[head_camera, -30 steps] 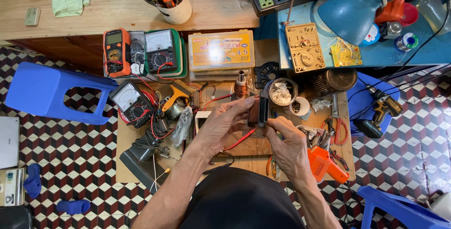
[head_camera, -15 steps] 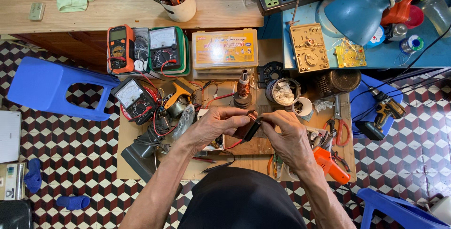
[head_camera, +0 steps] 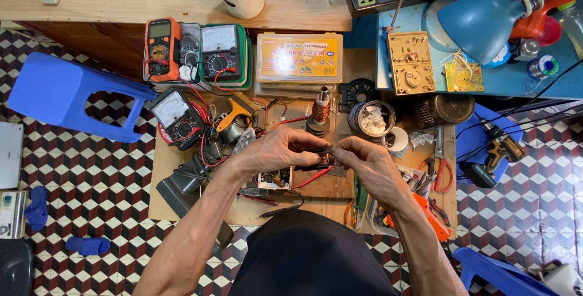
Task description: The person winds copper wire around a small cylindrical core by hand, repeatedly picking up the wire and wrapping it tightly. The person rotates the core and adjusts the wire placement to maintain even winding.
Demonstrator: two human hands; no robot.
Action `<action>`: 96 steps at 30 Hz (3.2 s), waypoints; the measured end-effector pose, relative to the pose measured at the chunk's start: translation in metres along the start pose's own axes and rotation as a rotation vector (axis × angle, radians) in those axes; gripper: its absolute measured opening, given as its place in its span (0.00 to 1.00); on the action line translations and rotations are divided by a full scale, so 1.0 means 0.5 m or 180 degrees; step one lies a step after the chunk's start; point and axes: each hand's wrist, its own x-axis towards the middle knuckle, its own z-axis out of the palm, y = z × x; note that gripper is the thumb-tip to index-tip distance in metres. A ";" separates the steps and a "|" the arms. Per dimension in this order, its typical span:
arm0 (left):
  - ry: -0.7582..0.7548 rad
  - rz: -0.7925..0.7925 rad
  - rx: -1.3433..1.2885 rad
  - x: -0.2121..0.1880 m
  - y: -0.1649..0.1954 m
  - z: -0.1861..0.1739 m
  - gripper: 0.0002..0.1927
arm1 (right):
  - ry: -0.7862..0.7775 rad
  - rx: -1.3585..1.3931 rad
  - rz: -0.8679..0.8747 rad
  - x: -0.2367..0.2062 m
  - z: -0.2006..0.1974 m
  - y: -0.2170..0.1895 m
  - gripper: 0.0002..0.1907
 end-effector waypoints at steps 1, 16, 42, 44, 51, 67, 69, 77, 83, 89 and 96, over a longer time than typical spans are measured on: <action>0.0000 0.0038 0.0107 0.003 0.000 -0.003 0.25 | -0.0013 0.0081 0.0017 0.002 0.000 0.002 0.14; -0.0252 0.0376 0.1392 0.086 0.015 -0.024 0.44 | -0.0070 0.0715 0.0298 0.009 0.012 0.012 0.28; -0.0130 0.0607 0.0049 0.108 -0.009 -0.022 0.48 | 0.0458 0.2677 -0.0314 0.025 0.071 0.112 0.15; 0.0164 0.0516 -0.0275 0.102 -0.019 -0.010 0.45 | 0.0553 0.2962 -0.0395 0.021 0.079 0.118 0.15; 0.0720 0.0344 -0.2963 0.062 -0.052 0.112 0.34 | 0.0859 0.3673 -0.0510 0.019 0.122 0.123 0.14; 0.2251 0.1049 -0.2446 0.071 0.005 0.161 0.17 | 0.0172 0.2737 -0.0723 0.030 0.052 0.070 0.13; 0.2430 0.1246 -0.2343 0.070 0.016 0.139 0.17 | 0.0120 0.1826 -0.0738 0.023 0.029 0.088 0.14; 0.2867 0.0772 -0.1610 0.040 0.041 0.060 0.18 | 0.0294 0.0359 -0.0523 -0.082 -0.019 0.120 0.11; 0.2143 0.0878 -0.1503 0.060 0.022 0.050 0.20 | 0.0943 -0.0624 -0.1666 -0.162 -0.039 -0.001 0.06; 0.1172 0.0616 -0.1473 0.075 -0.020 0.074 0.28 | 0.1697 -0.1739 -0.2485 -0.153 -0.052 -0.120 0.07; 0.0443 0.0422 -0.1905 0.073 -0.061 0.093 0.31 | 0.1967 -0.2268 -0.2939 -0.080 -0.056 -0.167 0.11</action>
